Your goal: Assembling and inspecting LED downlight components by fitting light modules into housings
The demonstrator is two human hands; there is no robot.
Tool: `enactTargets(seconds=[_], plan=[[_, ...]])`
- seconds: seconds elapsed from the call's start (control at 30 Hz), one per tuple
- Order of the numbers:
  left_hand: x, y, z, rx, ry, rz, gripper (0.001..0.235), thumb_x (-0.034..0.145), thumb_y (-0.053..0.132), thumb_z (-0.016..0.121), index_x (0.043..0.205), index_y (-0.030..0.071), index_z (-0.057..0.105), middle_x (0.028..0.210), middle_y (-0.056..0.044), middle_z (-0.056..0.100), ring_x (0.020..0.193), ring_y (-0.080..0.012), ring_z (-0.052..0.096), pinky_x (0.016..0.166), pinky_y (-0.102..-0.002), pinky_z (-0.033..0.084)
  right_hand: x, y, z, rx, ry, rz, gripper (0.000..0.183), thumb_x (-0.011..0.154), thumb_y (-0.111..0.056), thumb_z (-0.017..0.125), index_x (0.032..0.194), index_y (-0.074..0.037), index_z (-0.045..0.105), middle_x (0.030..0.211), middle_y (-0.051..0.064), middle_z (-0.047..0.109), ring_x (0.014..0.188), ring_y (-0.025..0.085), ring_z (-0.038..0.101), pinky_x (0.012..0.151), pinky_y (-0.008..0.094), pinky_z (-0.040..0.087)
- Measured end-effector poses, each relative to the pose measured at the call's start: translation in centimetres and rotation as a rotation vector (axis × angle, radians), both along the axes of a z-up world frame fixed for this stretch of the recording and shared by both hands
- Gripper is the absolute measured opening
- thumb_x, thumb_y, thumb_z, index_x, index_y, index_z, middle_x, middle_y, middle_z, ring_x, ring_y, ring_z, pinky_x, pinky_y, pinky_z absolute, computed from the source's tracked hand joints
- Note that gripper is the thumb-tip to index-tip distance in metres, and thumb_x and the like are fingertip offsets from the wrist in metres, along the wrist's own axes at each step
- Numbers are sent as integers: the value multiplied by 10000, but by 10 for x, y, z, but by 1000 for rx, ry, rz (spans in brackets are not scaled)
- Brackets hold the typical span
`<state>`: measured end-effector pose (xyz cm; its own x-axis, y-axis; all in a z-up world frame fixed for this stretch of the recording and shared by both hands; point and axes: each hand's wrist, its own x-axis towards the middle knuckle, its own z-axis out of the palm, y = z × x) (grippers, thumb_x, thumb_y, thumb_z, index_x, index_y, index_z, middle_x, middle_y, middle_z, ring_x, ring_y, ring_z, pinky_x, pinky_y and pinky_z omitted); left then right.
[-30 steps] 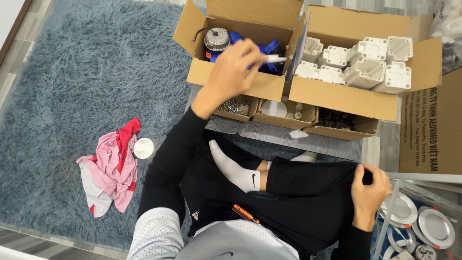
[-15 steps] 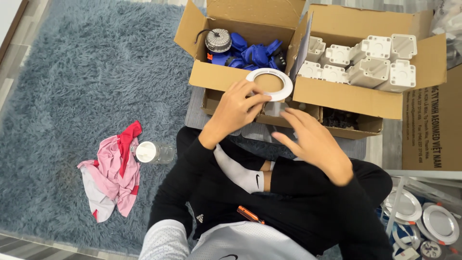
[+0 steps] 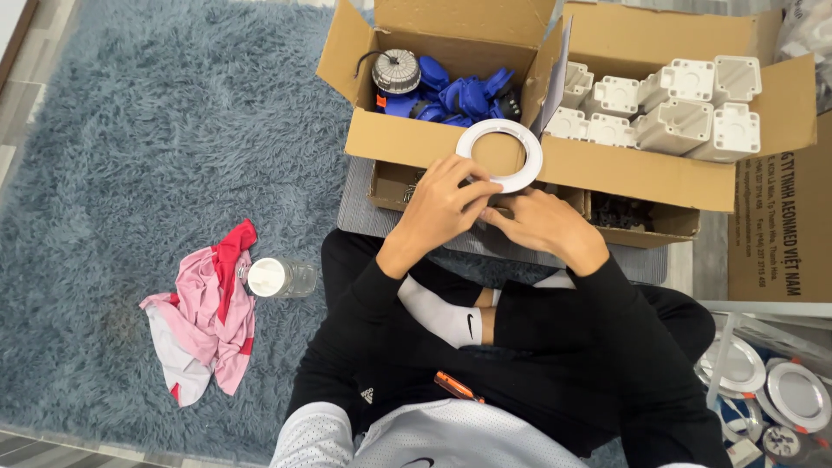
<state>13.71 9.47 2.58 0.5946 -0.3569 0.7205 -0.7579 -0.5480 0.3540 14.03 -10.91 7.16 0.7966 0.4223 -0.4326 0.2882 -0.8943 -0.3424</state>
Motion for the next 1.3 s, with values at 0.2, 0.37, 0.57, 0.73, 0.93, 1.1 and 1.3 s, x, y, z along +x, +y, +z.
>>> enactTargets(seconds=[0.2, 0.37, 0.57, 0.73, 0.93, 1.1, 1.3], plan=[[1, 0, 2, 13, 25, 2, 118, 953, 82, 797, 1024, 177, 806, 1026, 7, 663, 1019, -217, 664, 836, -352, 512, 2, 2, -3, 0, -9, -11, 803, 1021, -771, 394, 1363, -156, 781, 1374, 311, 705, 1200, 580, 710, 976, 655, 597], [1, -1, 6, 15, 33, -2, 101, 959, 83, 793, 1003, 174, 797, 1018, 11, 657, 1019, -217, 667, 840, -350, 513, 7, 1, -2, 26, 0, 14, 794, 1030, -746, 372, 1353, -148, 782, 1289, 298, 757, 1202, 558, 712, 1007, 639, 592], [1, 2, 7, 4, 27, -1, 107, 946, 91, 801, 996, 186, 795, 1010, 15, 647, 1008, -216, 668, 839, -350, 520, -6, 6, 15, 117, -155, 23, 728, 1072, -671, 460, 1205, -41, 800, 1108, 339, 786, 1068, 558, 756, 901, 616, 628], [1, 1, 7, -15, 17, 3, 96, 966, 109, 793, 996, 199, 774, 1019, 27, 636, 1014, -208, 667, 836, -339, 521, -23, -14, 16, 204, -493, 71, 531, 1112, -465, 606, 1229, 35, 738, 1096, 299, 772, 900, 546, 759, 789, 618, 622], [4, 3, 12, -104, 4, -13, 101, 970, 91, 810, 1016, 179, 792, 1027, 21, 662, 1007, -211, 685, 853, -342, 548, -42, -54, -35, 622, -899, 6, 263, 1019, 1, 798, 1247, -127, 827, 1275, 63, 836, 1103, 281, 792, 926, 388, 599], [-1, -4, 10, -105, -10, -21, 87, 962, 86, 822, 1005, 158, 796, 1029, 4, 676, 1007, -224, 691, 853, -353, 552, -70, -73, -13, 883, -897, -273, 223, 1001, 141, 834, 1146, -28, 838, 1118, 173, 828, 949, 313, 770, 852, 414, 592], [-17, -2, 12, 11, -10, -118, 85, 1013, -4, 794, 1082, 29, 756, 1088, -109, 663, 1027, -301, 657, 863, -426, 529, -85, -98, -35, 1088, -805, -601, 208, 1109, 85, 813, 1298, 87, 724, 1180, 228, 758, 1012, 253, 740, 931, 322, 652]])
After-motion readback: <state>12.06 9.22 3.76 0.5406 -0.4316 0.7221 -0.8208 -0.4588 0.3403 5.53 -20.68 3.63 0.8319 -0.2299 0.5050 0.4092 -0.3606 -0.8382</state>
